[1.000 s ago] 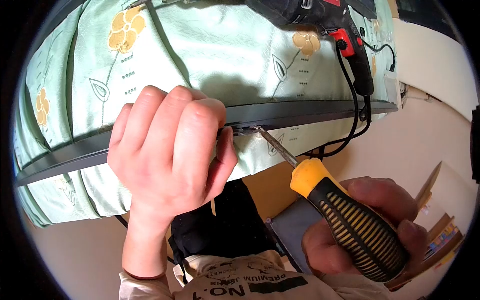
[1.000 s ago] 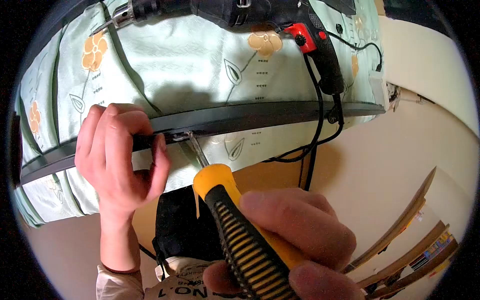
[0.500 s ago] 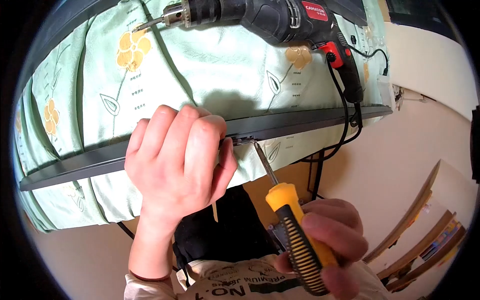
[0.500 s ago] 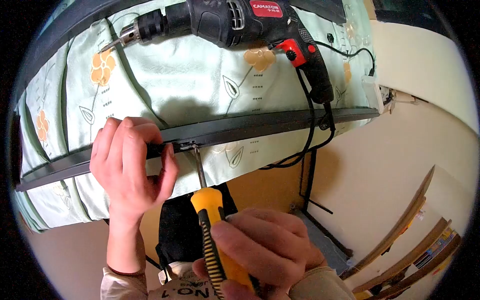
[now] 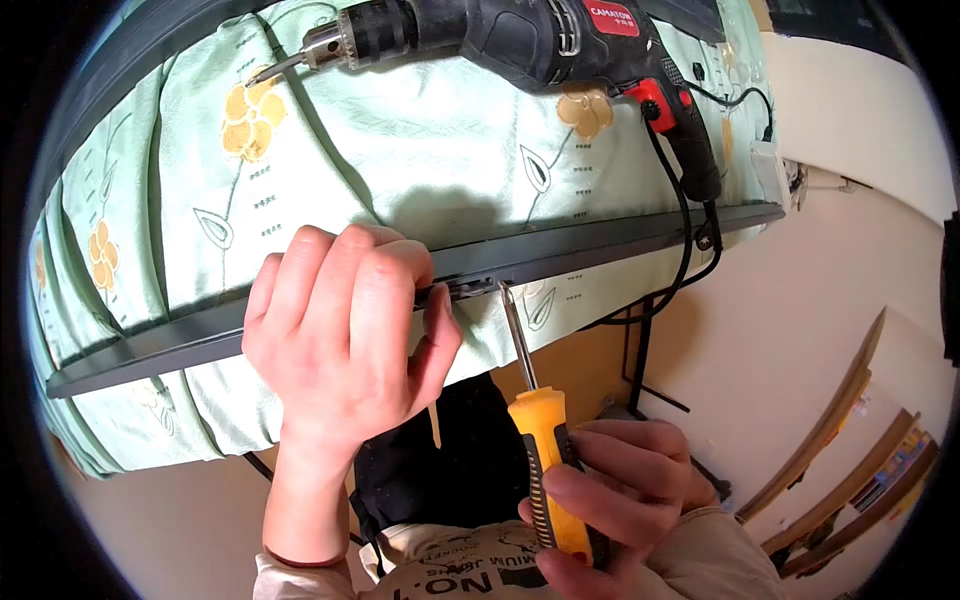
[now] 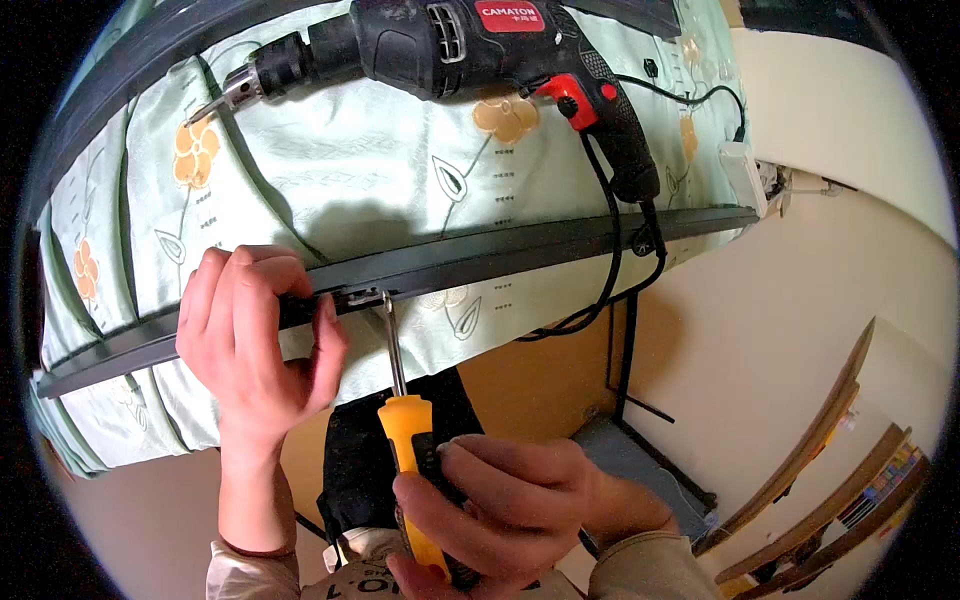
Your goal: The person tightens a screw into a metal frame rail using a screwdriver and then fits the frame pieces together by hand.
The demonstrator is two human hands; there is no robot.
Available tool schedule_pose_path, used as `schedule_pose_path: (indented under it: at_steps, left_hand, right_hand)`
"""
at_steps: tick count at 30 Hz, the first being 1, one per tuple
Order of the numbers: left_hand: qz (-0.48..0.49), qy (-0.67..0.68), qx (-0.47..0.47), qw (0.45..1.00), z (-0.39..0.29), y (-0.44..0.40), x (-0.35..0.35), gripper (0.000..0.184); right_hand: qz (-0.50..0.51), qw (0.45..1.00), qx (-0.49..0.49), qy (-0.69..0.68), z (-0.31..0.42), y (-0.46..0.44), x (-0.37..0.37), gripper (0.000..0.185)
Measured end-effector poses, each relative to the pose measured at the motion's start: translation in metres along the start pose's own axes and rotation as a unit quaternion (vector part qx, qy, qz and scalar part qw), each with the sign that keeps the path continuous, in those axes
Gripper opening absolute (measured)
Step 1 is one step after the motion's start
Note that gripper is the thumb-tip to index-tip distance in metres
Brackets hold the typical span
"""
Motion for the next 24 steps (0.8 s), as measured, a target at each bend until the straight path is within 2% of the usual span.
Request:
schedule_pose_path:
  at_steps: [2, 5, 8, 14, 17, 20, 24]
  left_hand:
    - [-0.001, 0.001, 0.003, 1.0, 0.0, 0.0, 0.0, 0.02]
    - [0.023, 0.019, -0.008, 1.0, -0.003, -0.003, -0.003, 0.022]
    - [0.029, 0.016, -0.012, 0.999, -0.004, -0.003, -0.004, 0.023]
    - [0.026, 0.012, -0.009, 1.0, -0.005, -0.003, -0.004, 0.023]
    - [0.023, 0.013, -0.008, 1.0, -0.004, -0.003, -0.004, 0.023]
    - [0.024, 0.017, -0.009, 1.0, -0.005, -0.003, -0.004, 0.023]
    - [0.026, 0.017, -0.009, 0.999, -0.005, -0.003, -0.004, 0.023]
  right_hand:
    - [-0.01, 0.991, -0.132, 0.011, -0.001, 0.0, 0.001, 0.036]
    - [-0.03, 0.996, -0.068, 0.04, 0.004, 0.0, 0.005, 0.035]
    - [-0.042, 0.993, -0.101, 0.037, 0.005, 0.002, 0.007, 0.033]
    - [-0.031, 0.998, -0.047, 0.035, 0.011, 0.002, 0.008, 0.03]
    - [-0.036, 0.994, -0.089, 0.045, 0.001, -0.008, 0.007, 0.029]
    - [0.038, 0.979, -0.198, 0.034, -0.003, -0.01, 0.003, 0.031]
    - [-0.014, 0.996, -0.078, 0.044, 0.014, -0.008, 0.011, 0.032]
Point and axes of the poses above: each hand's wrist, its own y-axis away from the middle knuckle, its own x-axis out of the palm, z = x × y, the point moved 3 cm from there along -y, towards the middle knuckle, and after that the axes turned 5 degrees about x, right-handed, at the moved point
